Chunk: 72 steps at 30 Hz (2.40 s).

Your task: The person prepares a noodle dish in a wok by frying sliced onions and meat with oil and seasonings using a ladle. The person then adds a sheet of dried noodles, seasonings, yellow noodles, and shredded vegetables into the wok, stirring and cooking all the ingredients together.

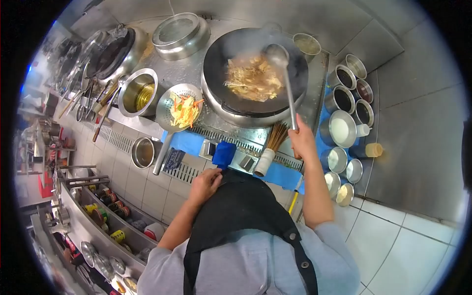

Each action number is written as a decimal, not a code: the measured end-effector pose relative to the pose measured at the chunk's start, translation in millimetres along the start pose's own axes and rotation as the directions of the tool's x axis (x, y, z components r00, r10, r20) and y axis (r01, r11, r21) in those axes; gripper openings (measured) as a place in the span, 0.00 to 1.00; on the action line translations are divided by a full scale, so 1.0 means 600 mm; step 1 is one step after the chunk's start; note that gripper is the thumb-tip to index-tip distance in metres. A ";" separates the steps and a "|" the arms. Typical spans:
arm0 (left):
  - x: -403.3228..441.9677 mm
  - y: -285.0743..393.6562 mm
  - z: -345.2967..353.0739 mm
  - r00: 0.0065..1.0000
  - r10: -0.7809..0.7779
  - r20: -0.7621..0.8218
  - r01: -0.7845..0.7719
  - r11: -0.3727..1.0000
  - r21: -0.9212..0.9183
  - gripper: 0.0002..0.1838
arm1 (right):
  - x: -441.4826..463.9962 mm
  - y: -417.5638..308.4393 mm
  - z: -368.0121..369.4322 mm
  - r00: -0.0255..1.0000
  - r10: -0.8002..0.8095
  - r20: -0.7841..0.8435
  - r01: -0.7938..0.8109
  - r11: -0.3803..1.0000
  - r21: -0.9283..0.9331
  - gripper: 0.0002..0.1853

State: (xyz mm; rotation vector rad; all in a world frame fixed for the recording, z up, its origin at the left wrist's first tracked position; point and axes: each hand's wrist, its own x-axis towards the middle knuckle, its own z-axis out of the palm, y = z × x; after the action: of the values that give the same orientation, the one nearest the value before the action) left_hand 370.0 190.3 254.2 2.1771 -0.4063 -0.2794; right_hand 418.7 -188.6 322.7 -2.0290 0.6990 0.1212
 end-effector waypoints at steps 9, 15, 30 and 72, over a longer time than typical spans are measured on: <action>-0.007 0.017 0.027 0.988 -0.110 0.105 0.100 0.990 0.100 0.15 | -0.088 0.062 -0.017 0.929 -0.371 0.009 0.371 0.927 -0.057 0.38; -0.066 -0.177 0.065 0.814 -0.454 0.362 0.381 0.888 0.258 0.26 | -0.066 0.034 -0.003 0.985 -0.171 0.021 0.171 0.985 -0.033 0.39; -0.224 -0.577 -0.052 0.660 -0.606 0.444 0.477 0.795 0.375 0.43 | -0.083 -0.066 0.132 0.980 -0.177 -0.090 0.123 0.895 -0.429 0.40; -0.392 -0.585 -0.226 0.529 -0.848 -0.022 0.845 0.529 -0.072 0.21 | 0.266 -0.549 0.587 0.874 -0.283 0.394 -0.241 0.452 0.859 0.08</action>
State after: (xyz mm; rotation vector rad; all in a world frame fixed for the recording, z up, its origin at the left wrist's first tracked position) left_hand 265.1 577.0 63.5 2.1604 0.7652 -0.7529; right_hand 790.3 157.4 326.2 -0.8679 0.2670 0.1919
